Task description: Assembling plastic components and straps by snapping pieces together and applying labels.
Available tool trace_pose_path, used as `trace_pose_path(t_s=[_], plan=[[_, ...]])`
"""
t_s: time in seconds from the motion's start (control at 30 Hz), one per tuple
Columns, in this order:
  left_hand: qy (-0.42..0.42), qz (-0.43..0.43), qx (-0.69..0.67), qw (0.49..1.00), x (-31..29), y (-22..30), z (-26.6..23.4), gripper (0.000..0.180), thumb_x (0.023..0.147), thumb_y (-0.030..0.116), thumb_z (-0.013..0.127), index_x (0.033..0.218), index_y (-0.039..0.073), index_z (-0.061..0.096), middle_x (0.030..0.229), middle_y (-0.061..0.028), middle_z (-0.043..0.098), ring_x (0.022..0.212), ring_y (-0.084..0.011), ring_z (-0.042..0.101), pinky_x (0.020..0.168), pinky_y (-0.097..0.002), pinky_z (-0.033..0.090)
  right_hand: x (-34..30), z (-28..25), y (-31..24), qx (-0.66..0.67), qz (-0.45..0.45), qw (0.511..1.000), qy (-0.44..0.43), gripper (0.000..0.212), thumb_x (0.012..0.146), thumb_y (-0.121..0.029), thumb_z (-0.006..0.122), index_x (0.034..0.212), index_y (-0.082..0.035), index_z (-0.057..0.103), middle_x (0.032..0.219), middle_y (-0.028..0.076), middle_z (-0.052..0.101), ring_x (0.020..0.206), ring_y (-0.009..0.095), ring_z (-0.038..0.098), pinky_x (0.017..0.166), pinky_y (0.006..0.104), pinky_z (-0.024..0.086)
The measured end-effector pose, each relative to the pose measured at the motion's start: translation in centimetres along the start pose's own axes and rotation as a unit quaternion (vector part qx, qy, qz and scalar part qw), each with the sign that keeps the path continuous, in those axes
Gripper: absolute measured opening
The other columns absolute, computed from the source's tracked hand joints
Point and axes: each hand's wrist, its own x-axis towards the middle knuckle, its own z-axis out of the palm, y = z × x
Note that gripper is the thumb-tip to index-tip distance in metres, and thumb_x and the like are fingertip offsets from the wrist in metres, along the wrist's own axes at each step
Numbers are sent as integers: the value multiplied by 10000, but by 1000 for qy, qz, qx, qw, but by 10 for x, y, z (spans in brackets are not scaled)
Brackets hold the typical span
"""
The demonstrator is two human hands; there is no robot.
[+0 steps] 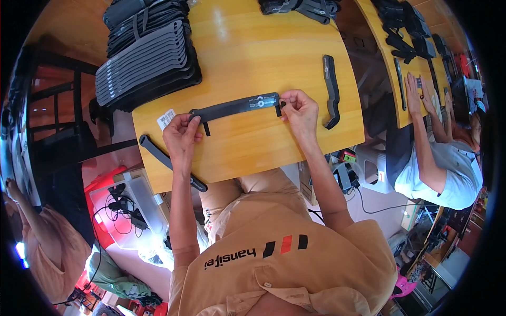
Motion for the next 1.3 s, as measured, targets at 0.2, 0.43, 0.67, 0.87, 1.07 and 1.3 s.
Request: trace_pose_path(t_s=[0.2, 0.43, 0.67, 0.87, 1.07, 1.3], plan=[[4, -6, 0, 1000, 0, 2, 1, 141, 817, 74, 635, 880, -42, 588, 697, -35, 578, 486, -69, 513, 448, -183, 415, 1, 0, 0, -14, -2, 1000, 3, 54, 765, 51, 581, 807, 19, 593, 686, 24, 587, 564, 54, 537, 444, 197, 467], [5, -6, -1, 1000, 0, 1, 1, 145, 815, 71, 636, 879, -49, 587, 699, -40, 581, 484, -70, 514, 446, -183, 417, 2, 1, 1, -30, -12, 999, 10, 51, 759, 49, 592, 799, 18, 589, 651, 25, 578, 539, 56, 527, 424, 203, 460], [11, 3, 12, 1000, 0, 2, 3, 145, 813, 69, 639, 873, -52, 588, 696, -42, 582, 481, -70, 517, 439, -183, 415, 4, 2, -1, -37, -4, 999, 19, 41, 753, 41, 603, 781, 17, 585, 639, 24, 575, 522, 59, 525, 415, 206, 461], [18, -1, 17, 1000, -1, 4, 4, 146, 813, 74, 640, 866, -52, 591, 685, -42, 584, 476, -69, 517, 440, -181, 417, 4, 3, -1, -39, -3, 999, 22, 38, 753, 40, 605, 773, 16, 582, 624, 20, 567, 512, 58, 519, 407, 208, 456], [26, -3, 30, 999, -1, 6, 4, 152, 813, 81, 640, 855, -59, 595, 682, -47, 589, 472, -71, 520, 437, -184, 420, 4, 2, 1, -48, -11, 999, 20, 38, 752, 40, 608, 764, 14, 582, 604, 17, 557, 502, 58, 512, 403, 209, 451], [36, 1, 42, 998, 0, 3, 5, 153, 812, 84, 639, 849, -58, 599, 667, -46, 590, 457, -75, 519, 425, -191, 419, 4, 4, 0, -46, -13, 999, 24, 42, 749, 39, 611, 752, 8, 581, 594, 11, 552, 495, 52, 507, 396, 203, 438]])
